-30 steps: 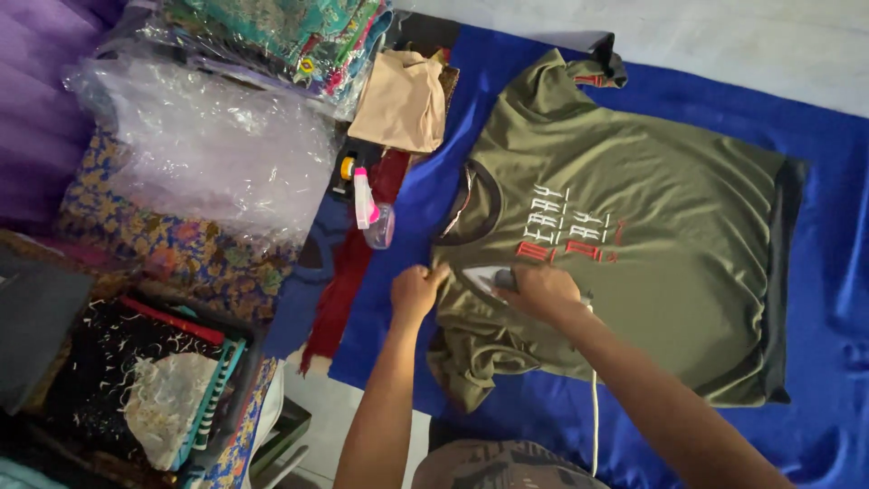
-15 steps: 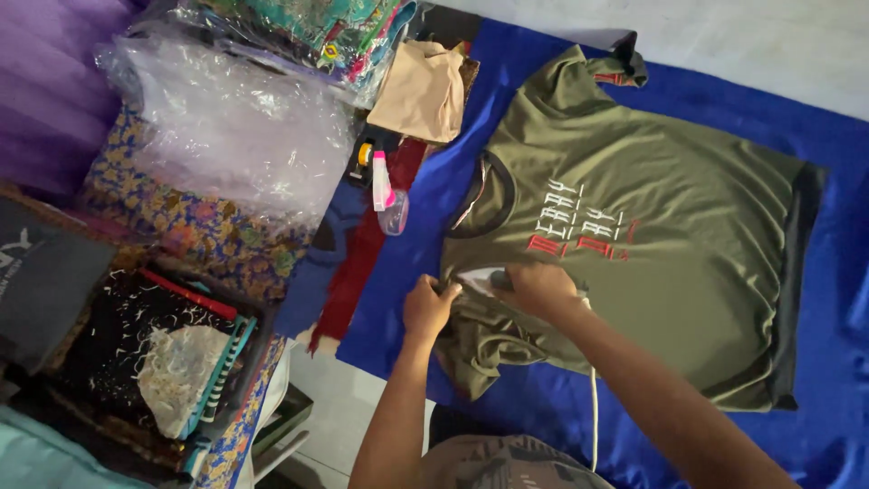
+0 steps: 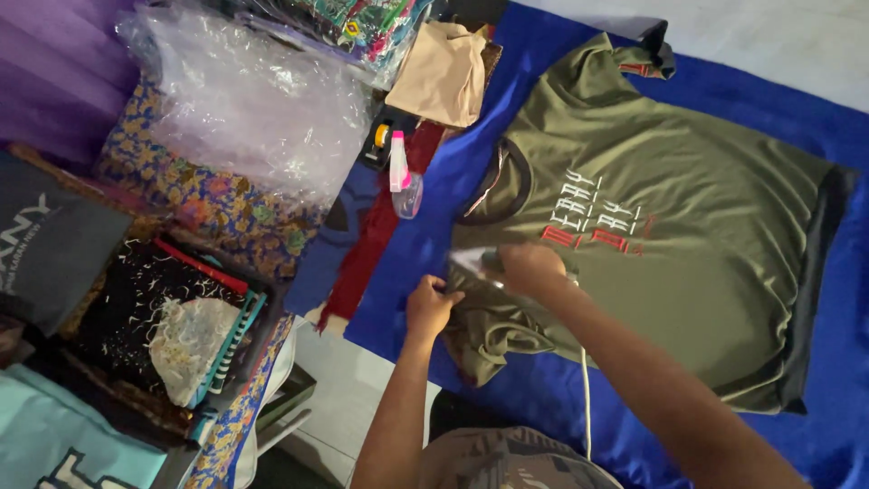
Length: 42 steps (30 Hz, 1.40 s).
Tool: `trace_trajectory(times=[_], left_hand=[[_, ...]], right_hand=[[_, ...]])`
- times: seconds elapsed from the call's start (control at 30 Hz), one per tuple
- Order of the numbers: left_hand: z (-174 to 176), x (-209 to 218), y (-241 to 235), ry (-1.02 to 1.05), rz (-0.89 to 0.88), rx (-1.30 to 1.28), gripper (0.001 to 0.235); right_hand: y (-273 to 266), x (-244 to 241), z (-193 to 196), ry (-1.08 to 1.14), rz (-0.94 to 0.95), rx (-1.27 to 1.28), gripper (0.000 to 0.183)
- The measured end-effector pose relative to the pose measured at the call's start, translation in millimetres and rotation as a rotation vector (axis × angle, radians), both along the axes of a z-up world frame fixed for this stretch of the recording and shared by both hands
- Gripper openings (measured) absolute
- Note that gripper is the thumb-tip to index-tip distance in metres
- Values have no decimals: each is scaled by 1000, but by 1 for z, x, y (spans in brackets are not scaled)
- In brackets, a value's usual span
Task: Ironing a green long-sleeved sweatshirt on an ironing station table.
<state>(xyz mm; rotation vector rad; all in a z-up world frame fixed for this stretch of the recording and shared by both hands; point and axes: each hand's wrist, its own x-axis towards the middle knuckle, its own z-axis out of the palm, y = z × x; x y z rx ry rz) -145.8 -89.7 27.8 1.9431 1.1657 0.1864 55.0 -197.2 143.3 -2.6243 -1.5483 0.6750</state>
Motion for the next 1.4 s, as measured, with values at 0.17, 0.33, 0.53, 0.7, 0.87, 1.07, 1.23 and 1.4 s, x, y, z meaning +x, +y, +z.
trace_trajectory(times=[0.17,0.33,0.53,0.7,0.87,1.07,1.23,1.4], left_hand=[[11,1,-3,-4,49,11,53],[26,1,-5,55,43,-7,48],[23,0,-7,50,43,31,45],[13,-1,-5,45,17,75,45],[6,-3,-1,58,-18,139,48],[7,-2,-1,69,-22,84,46],[11,-3,-3,86,-39,114,46],[1,-3,-2,93,-40,149,48]], right_hand=[[1,-7,-14,-32,-67,87,56],[6,-8,1,49,-72,30,54],[8,-1,-12,-31,-258,113,64],[-22,1,17,25,-232,17,62],[-119,45,12,-8,-393,-121,64],[-246,89,22,-35,-674,-222,66],[-258,85,29,-71,-750,-129,70],[-180,53,28,-6,-491,-144,69]])
